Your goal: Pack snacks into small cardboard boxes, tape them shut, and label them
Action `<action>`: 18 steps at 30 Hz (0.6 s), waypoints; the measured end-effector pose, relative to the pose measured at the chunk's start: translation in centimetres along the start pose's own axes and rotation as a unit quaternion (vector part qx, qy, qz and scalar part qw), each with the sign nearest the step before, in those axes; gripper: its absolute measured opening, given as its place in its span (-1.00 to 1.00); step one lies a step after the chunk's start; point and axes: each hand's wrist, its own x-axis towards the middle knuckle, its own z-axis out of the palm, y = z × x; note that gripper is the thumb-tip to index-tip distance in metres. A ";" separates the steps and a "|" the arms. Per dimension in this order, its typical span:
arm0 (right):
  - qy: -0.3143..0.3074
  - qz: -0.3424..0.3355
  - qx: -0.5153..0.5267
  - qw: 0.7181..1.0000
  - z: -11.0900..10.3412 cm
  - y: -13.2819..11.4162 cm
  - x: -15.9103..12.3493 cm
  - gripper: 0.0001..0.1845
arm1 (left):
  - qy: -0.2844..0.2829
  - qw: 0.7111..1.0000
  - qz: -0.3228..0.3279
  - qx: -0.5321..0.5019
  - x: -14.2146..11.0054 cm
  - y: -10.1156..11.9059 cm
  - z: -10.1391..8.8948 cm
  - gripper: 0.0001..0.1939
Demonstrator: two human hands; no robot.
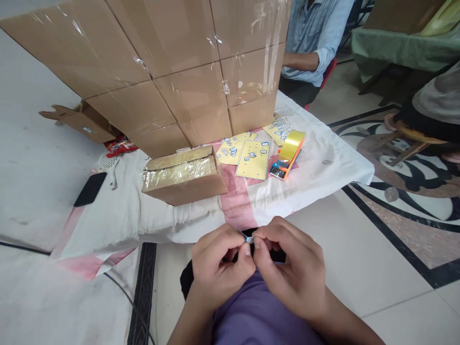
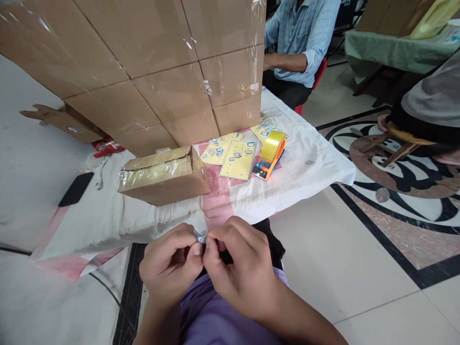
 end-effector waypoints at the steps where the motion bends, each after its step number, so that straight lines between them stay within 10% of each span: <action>1: 0.001 0.005 0.001 1.000 0.0 0.0 0.0 -0.88 | -0.001 1.000 0.000 -0.003 0.0 0.0 0.0 -0.85; 18: -0.005 0.052 0.020 0.998 -0.4 0.5 0.7 -0.89 | -0.021 0.996 -0.037 -0.074 -0.1 -0.5 0.3 -0.82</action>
